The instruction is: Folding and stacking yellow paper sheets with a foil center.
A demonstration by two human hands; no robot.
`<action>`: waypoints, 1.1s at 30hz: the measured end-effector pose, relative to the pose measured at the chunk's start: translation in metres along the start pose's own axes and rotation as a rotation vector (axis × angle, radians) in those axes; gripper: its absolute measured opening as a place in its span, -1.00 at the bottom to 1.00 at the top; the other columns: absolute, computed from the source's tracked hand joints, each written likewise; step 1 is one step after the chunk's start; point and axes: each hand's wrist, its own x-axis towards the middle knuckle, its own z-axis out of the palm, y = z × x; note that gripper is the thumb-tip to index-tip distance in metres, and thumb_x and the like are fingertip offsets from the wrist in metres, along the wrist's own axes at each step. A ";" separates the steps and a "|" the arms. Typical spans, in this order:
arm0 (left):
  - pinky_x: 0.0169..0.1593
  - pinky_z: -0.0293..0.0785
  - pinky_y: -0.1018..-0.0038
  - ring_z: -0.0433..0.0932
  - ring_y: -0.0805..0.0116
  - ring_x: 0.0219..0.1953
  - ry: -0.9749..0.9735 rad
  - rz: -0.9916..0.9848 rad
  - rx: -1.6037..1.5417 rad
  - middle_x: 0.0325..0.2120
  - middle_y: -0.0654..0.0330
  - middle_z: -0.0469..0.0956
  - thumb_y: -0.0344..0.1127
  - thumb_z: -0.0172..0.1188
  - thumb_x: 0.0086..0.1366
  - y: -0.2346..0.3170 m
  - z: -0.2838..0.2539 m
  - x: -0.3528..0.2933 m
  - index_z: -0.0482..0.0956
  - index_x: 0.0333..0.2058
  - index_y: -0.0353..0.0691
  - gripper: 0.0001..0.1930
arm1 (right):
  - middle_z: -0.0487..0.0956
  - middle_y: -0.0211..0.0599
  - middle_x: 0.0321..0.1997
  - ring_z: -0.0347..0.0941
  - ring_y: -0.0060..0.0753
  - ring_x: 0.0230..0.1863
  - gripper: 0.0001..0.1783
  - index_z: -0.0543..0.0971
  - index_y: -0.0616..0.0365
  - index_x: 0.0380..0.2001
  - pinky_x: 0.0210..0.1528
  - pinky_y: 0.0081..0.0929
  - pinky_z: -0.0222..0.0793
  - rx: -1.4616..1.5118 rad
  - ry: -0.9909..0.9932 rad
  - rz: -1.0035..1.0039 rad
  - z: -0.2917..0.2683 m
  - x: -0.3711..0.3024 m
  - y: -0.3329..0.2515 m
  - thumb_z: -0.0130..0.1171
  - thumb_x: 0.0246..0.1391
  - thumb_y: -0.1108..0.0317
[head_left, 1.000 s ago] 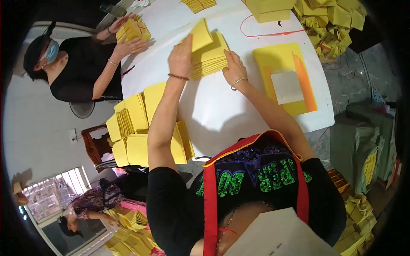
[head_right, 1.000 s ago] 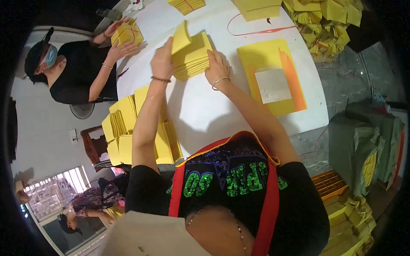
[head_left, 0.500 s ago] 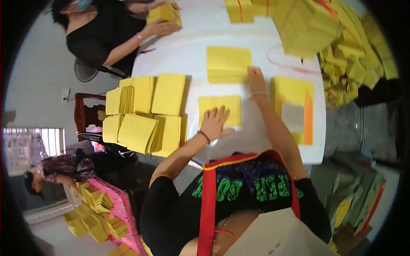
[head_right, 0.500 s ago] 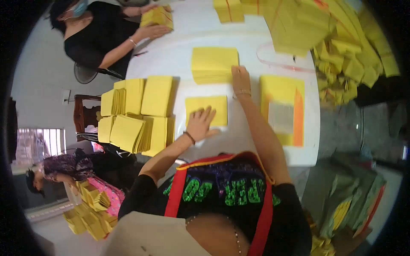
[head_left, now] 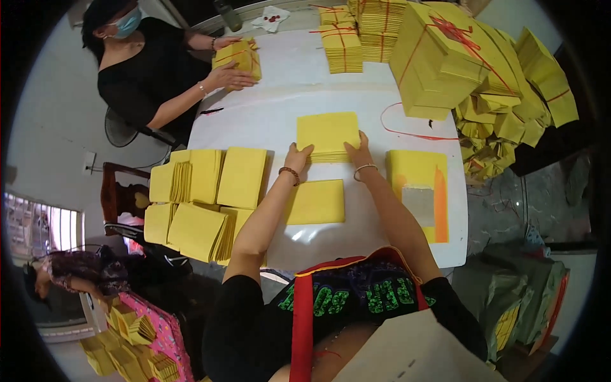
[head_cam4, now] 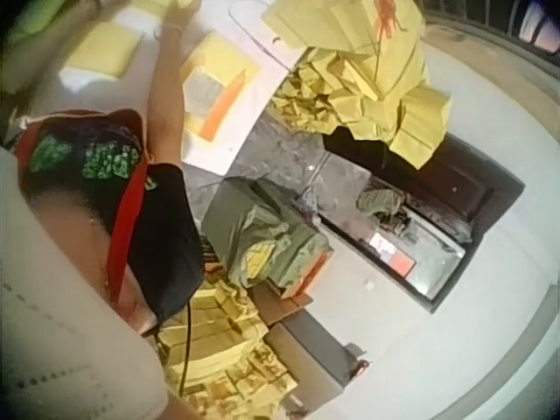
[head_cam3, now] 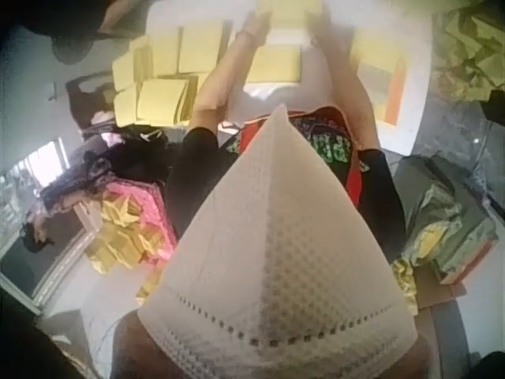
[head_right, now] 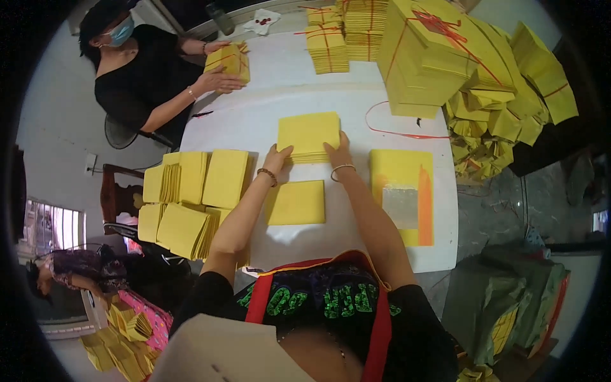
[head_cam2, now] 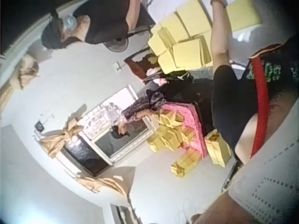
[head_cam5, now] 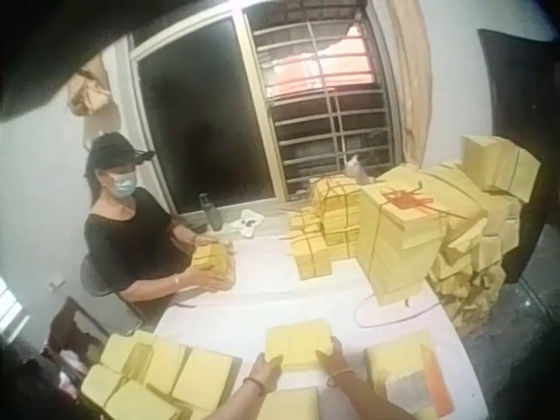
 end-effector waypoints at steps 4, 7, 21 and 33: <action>-0.69 0.10 0.55 0.18 0.52 -0.74 0.094 -0.100 -0.149 -0.68 0.24 0.26 -0.30 0.30 -0.10 0.006 -0.001 0.000 0.14 -0.06 -0.43 -0.33 | 0.35 -0.24 -0.05 0.29 -0.40 -0.05 -0.33 0.14 -0.01 0.10 -0.06 -0.51 0.24 0.190 -0.086 0.182 -0.003 -0.004 -0.023 0.16 -0.11 0.43; -0.63 0.14 0.56 0.19 0.51 -0.69 -0.008 -0.214 -0.112 -0.66 0.25 0.27 -0.30 0.30 -0.11 0.004 -0.025 0.019 0.22 -0.13 -0.42 -0.40 | 0.37 -0.25 -0.09 0.32 -0.41 -0.09 -0.35 0.19 -0.06 0.06 -0.11 -0.49 0.28 0.297 -0.049 0.308 0.004 0.002 -0.036 0.17 -0.15 0.47; -0.09 0.29 0.49 0.34 0.32 -0.14 -0.056 0.258 -0.309 -0.14 0.06 0.34 -0.37 0.16 -0.08 0.030 0.031 0.111 0.11 0.05 -0.42 -0.32 | 0.41 -0.31 -0.17 0.33 -0.48 -0.16 -0.39 0.26 0.03 0.01 -0.16 -0.60 0.25 0.416 0.080 0.170 0.003 0.079 -0.067 0.20 -0.19 0.41; -0.03 0.28 0.52 0.35 0.35 -0.05 0.028 0.291 0.230 -0.08 0.04 0.37 -0.13 0.13 0.12 0.038 0.022 0.169 0.11 0.10 -0.35 -0.35 | 0.35 -0.23 -0.04 0.31 -0.40 -0.07 -0.37 0.15 0.09 0.09 -0.04 -0.46 0.23 0.087 -0.039 0.136 0.011 0.152 -0.010 0.12 -0.07 0.34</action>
